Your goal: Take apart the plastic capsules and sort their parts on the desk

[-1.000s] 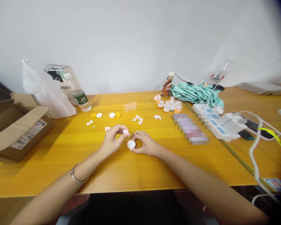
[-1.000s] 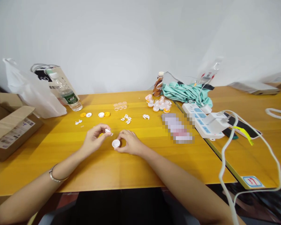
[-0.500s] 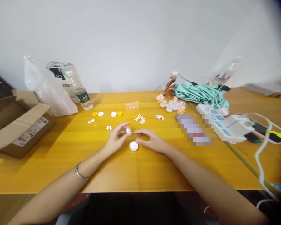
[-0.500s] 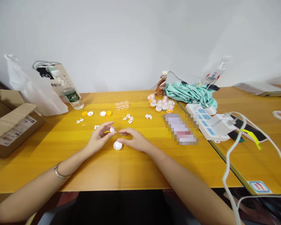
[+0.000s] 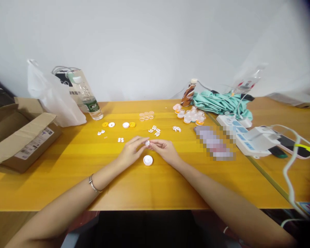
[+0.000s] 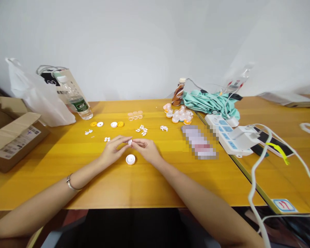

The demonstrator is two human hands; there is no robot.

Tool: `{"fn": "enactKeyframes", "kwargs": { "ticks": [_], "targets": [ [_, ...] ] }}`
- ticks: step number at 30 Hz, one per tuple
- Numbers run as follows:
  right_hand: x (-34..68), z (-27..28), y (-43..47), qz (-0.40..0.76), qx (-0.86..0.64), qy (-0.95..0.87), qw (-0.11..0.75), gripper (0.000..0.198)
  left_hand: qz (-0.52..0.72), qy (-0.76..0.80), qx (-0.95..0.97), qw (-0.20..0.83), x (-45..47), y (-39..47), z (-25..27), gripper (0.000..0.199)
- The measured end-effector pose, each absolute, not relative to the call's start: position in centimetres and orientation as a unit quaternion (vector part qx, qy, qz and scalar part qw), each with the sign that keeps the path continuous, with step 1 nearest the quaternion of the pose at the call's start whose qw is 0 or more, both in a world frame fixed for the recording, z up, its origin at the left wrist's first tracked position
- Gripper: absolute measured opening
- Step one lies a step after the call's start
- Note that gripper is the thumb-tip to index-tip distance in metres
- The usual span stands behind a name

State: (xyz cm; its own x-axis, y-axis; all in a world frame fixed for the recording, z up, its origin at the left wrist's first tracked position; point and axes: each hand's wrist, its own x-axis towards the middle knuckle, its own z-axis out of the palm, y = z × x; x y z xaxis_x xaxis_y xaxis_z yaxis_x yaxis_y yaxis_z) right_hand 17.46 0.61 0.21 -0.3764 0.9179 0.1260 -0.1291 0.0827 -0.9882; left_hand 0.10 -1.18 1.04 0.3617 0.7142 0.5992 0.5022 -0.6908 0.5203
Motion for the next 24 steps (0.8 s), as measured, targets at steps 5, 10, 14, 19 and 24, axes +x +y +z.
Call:
{"fn": "enactKeyframes", "kwargs": {
  "ticks": [5,10,14,19,24],
  "targets": [
    [17.0,-0.1,1.3,0.561,-0.373,-0.564,0.478,0.021,0.39,0.337,0.856,0.035,0.3,0.1,0.6,0.022],
    [16.7,-0.1,1.6,0.543,-0.374,-0.573,0.487,0.019,0.411,0.344,0.844,-0.002,0.4,0.5,-0.1,0.02],
    [16.4,0.0,1.6,0.527,-0.392,-0.577,0.486,0.013,0.403,0.349,0.846,-0.007,0.5,0.3,0.0,0.018],
    [16.7,0.1,1.8,0.554,-0.401,-0.553,0.476,0.01,0.409,0.358,0.838,0.047,0.8,-0.1,0.5,0.016],
    [17.1,0.1,2.0,0.609,-0.396,-0.516,0.454,0.013,0.45,0.389,0.777,0.205,0.6,-0.1,0.3,0.017]
  ]
}}
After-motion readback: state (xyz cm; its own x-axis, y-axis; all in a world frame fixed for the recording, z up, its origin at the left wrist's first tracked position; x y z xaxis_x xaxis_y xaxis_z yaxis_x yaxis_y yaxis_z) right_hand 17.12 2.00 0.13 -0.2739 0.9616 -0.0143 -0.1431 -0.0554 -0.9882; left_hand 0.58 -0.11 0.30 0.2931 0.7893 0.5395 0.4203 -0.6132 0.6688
